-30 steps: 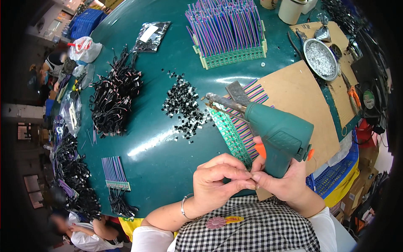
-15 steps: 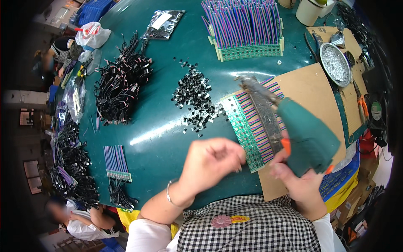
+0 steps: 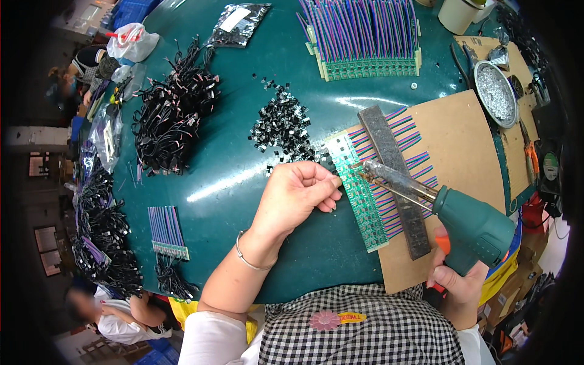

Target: The person assembles wires and components onto a circuit board using a soldering iron or heat gun.

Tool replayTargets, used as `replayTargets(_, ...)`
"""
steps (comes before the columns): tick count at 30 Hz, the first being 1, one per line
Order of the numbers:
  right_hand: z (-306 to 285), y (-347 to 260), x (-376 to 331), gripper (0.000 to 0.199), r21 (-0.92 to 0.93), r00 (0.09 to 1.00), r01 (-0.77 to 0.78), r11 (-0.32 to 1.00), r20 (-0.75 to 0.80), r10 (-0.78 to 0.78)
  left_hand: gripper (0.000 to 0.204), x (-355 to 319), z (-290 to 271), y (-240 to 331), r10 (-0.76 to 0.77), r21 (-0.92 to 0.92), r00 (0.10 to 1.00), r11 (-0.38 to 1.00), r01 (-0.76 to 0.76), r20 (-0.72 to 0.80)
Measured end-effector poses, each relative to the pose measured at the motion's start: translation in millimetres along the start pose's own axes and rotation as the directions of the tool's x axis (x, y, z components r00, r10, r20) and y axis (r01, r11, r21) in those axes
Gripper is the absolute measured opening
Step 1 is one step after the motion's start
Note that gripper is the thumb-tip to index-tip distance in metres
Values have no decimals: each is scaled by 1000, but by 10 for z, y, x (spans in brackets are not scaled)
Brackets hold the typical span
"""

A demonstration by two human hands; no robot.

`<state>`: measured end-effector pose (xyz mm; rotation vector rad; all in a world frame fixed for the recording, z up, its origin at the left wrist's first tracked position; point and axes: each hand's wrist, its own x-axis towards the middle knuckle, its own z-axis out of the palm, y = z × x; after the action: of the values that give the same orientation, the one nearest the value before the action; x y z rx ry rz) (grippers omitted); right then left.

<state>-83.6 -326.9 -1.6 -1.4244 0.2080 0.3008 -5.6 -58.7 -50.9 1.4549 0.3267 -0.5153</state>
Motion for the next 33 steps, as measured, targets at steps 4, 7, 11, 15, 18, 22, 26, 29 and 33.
replayTargets(4,-4,12,-5,56,-15,999,4,1000,37,-4,12,0,4,-15,6,-23,1000,1000,-6,3)
replayTargets(7,36,-39,3,47,5,999,-33,999,34,33,12,3,0,-21,5,-28,1000,1000,-4,7)
replayTargets(11,42,-30,21,42,-31,996,-66,997,50,68,11,7,-3,-21,-2,-15,1000,1000,3,9)
replayTargets(15,107,-57,25,37,-16,993,-116,993,-12,115,10,9,-2,-29,3,-31,1000,1000,-2,9)
replayTargets(18,-11,51,-13,43,-95,990,-123,988,60,129,10,1,1,-20,-2,-27,1000,1000,2,3)
replayTargets(22,-14,-1,-41,40,-68,988,-141,988,58,145,9,11,6,-20,-1,-32,1000,999,1,9)
replayTargets(26,24,-28,-40,41,12,992,-124,992,-23,124,10,9,8,-16,2,-26,1000,1000,-2,2)
replayTargets(29,71,-74,5,42,61,997,-72,996,-18,73,12,8,1,-23,-5,-29,1000,1000,5,3)
replayTargets(33,56,-29,38,45,-23,995,-91,996,36,92,12,5,6,-15,-12,-20,1000,1000,12,-8)
